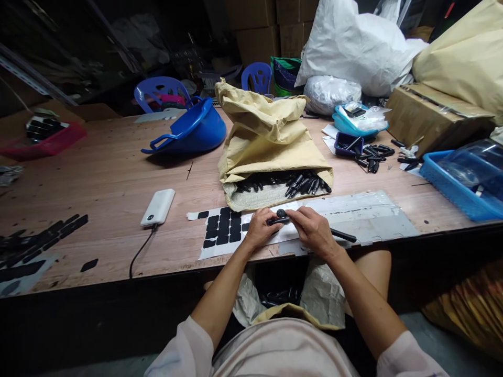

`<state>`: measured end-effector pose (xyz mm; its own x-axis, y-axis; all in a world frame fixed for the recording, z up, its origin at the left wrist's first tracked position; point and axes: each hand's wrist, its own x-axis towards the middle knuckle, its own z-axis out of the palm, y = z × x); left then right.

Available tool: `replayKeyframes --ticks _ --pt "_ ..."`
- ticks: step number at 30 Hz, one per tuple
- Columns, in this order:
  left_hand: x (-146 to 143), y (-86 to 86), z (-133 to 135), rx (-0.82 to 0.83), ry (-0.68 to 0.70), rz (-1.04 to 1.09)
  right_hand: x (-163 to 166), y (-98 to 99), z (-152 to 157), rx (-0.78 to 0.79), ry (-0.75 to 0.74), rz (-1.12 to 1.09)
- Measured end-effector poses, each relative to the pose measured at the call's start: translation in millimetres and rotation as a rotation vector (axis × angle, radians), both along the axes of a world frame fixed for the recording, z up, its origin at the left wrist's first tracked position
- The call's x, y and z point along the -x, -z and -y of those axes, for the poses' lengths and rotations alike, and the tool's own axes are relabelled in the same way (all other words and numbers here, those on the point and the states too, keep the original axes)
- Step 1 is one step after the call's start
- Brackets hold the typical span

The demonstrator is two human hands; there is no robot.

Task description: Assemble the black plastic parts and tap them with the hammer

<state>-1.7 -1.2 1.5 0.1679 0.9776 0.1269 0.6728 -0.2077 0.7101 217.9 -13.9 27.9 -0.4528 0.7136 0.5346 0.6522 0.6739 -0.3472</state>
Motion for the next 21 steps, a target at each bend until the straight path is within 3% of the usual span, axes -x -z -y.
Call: replayKeyframes --ticks 5,14,21 --pt "-0.4 1.9 -0.7 -0.011 -0.010 0.015 2.5 -0.6 2.0 0.005 0.019 0.174" --pt "-0.9 2.2 -1.6 -0.010 -0.021 0.042 -6.6 -2.0 1.7 0.018 0.112 0.139" --pt "-2.3 -0.3 -1.1 -0.003 -0.013 0.022 -45.1 0.3 -20.9 -0.074 0.203 0.103"
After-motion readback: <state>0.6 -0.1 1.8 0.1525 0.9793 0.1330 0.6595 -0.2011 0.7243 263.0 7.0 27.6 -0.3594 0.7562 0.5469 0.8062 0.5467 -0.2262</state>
